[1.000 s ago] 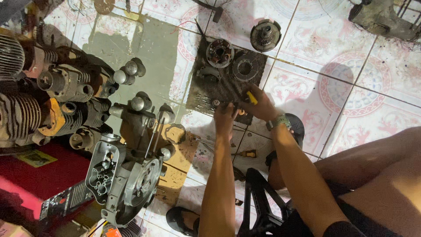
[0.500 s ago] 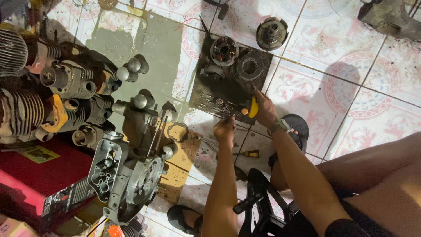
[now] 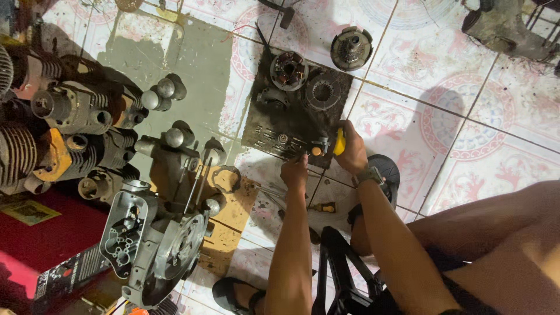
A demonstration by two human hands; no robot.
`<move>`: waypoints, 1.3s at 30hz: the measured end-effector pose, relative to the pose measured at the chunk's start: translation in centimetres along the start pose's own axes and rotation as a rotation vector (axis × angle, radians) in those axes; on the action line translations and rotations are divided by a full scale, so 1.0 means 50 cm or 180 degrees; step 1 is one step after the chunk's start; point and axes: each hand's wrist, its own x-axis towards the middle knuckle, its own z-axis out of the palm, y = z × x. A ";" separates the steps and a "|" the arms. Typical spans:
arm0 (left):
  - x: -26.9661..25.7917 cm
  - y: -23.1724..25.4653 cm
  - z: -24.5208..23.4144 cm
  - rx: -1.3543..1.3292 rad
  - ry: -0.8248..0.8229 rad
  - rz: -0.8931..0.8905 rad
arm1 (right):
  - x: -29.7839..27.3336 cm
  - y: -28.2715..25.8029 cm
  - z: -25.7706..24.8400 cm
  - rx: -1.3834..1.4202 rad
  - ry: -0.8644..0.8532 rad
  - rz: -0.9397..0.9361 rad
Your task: The person is repairing a small engine component, likely a scooter engine. They use a screwdriver to remove screws and disassemble parts, then use a hammer to tap a small component. The workspace is cluttered with engine parts and tools.
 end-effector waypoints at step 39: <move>-0.258 -0.362 -0.350 -0.2506 0.0910 -0.0425 | -0.270 -0.140 0.318 -0.0559 -0.2237 -0.0894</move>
